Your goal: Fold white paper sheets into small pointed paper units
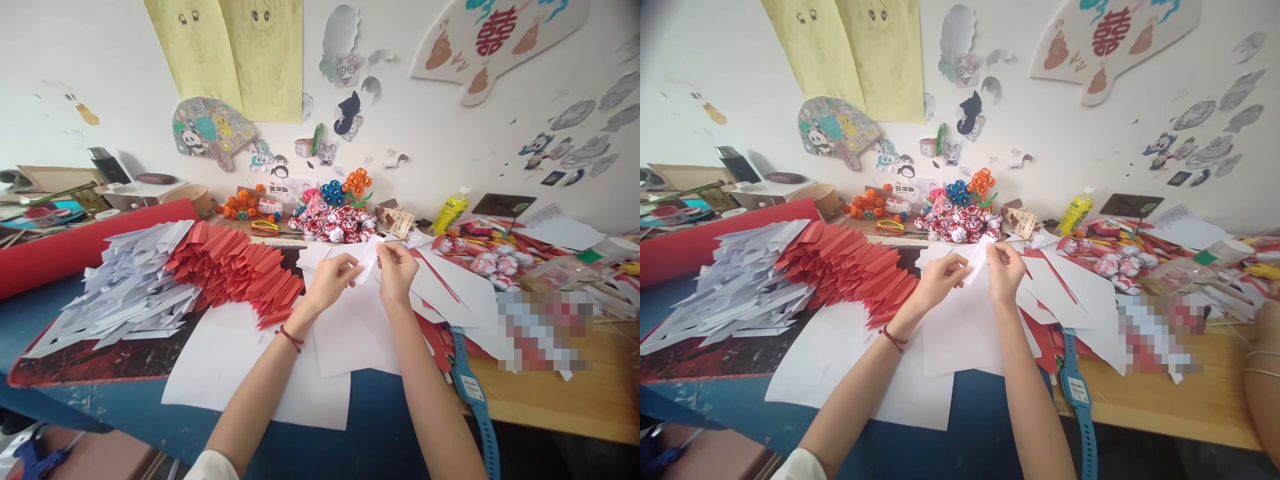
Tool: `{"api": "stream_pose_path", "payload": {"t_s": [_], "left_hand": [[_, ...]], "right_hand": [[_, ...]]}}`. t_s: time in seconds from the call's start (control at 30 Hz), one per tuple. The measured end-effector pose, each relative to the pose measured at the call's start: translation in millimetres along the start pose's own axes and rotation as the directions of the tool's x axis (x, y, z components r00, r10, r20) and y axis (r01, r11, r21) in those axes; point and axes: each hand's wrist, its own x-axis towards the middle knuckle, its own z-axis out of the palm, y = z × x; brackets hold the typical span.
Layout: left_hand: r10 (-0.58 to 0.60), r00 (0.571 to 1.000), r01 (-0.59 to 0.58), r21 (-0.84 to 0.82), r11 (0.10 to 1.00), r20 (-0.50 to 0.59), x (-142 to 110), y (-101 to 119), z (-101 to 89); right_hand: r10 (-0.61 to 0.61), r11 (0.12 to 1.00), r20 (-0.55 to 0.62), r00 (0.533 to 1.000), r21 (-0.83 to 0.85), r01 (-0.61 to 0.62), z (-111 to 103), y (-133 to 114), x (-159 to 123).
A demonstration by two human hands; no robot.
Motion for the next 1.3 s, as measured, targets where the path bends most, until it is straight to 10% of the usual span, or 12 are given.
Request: {"api": "stream_pose_path", "payload": {"t_s": [0.57, 1.0, 1.3], "left_hand": [[-0.007, 1.0, 0.007, 0.093, 0.996, -0.004, 0, -3, -10.4], [0.022, 0.976, 0.002, 0.11, 0.994, -0.218, 7, -5, -10.0], [-0.026, 0.991, 0.047, 0.151, 0.987, -0.134, 8, 1, -7.3]], "right_hand": [[-0.017, 1.0, -0.156, 0.988, 0.017, 0.02, -6, 3, 9], [0.101, 0.994, 0.346, 0.933, -0.003, -0.107, 7, -19, -9], [0.155, 0.986, 0.373, 0.915, -0.109, -0.122, 5, -13, -7]]}}
